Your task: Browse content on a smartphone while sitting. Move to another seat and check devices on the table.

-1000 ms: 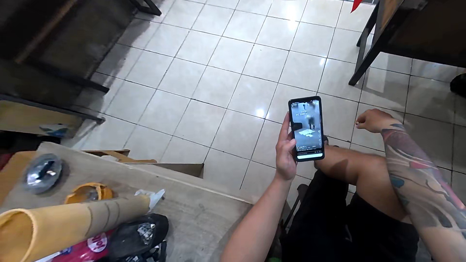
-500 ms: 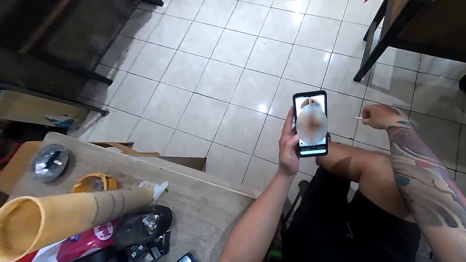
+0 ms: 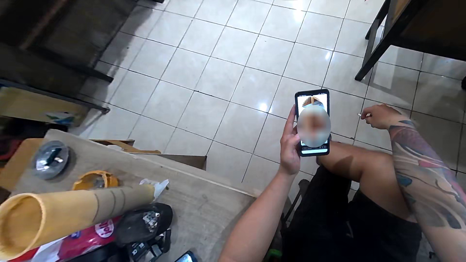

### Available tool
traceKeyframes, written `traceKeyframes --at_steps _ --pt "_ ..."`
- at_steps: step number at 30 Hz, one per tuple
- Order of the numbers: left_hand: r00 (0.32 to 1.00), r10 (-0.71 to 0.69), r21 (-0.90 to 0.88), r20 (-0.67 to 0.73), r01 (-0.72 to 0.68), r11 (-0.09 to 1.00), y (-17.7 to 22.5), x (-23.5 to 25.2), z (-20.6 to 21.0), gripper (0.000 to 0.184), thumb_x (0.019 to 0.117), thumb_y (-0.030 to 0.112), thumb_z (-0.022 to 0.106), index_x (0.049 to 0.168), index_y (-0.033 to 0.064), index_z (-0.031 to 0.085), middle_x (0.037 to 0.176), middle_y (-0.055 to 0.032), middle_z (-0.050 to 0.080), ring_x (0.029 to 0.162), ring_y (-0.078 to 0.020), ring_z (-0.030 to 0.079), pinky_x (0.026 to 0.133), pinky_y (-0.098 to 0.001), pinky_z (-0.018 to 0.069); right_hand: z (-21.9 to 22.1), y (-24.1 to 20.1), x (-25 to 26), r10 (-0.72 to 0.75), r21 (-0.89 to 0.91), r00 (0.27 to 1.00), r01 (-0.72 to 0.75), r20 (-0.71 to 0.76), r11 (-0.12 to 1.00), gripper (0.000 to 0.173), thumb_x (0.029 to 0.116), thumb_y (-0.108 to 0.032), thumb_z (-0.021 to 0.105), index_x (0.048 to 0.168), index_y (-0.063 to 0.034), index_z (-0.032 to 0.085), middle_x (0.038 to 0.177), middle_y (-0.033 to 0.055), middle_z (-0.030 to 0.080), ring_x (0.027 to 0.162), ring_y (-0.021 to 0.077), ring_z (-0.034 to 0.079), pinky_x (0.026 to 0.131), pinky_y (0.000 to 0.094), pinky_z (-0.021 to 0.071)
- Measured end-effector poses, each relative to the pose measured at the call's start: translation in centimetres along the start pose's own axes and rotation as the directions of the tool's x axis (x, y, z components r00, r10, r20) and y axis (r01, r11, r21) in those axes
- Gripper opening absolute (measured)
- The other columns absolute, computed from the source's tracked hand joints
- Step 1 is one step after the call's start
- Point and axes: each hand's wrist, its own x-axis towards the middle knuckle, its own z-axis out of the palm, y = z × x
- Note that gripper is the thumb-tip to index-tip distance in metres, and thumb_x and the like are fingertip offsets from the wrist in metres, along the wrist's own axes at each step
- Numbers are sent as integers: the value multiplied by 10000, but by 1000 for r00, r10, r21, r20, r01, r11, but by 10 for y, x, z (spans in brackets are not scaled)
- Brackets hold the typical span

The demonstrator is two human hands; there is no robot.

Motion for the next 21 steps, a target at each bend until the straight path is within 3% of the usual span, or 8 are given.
traceKeyframes --at_steps 7,10,16,19,21 --pt "1000 5 4 -9 -5 1000 0 0 1 669 992 348 362 1639 297 200 1527 -107 473 1227 -239 603 921 -452 565 3 5 3 -73 26 997 73 0 997 288 1009 -341 660 1162 -108 734 1068 177 734 1022 410 686 891 689 499" --pt "1000 4 -1 -8 -4 1000 0 0 1 663 1000 355 366 1640 302 196 1535 -105 465 1240 -239 596 934 -455 561 4 5 3 -64 44 998 63 8 997 307 997 -325 684 1195 -94 720 1092 184 730 1053 412 681 920 684 495" --pt "1000 -2 5 -8 2 1000 1 0 1 658 1005 336 352 1642 297 190 1515 -118 485 1235 -243 601 931 -461 563 2 4 2 -67 14 998 67 13 998 283 1025 -346 635 1138 -114 749 1067 177 738 1035 402 689 910 676 500" --pt "1000 -15 0 -4 15 1000 0 0 0 655 1005 333 341 1640 317 181 1475 -126 526 1176 -238 635 891 -450 577 1 3 1 -64 13 998 64 9 998 396 1051 -433 556 1158 -101 743 1097 203 725 1067 427 673 914 693 484" --pt "999 -29 -4 -23 29 1000 0 -1 0 645 1004 370 354 1631 335 209 1436 -112 555 1101 -223 661 828 -433 593 1 3 0 -70 44 997 69 14 997 386 1018 -420 627 1200 -93 723 1128 199 721 1083 422 670 935 698 480"
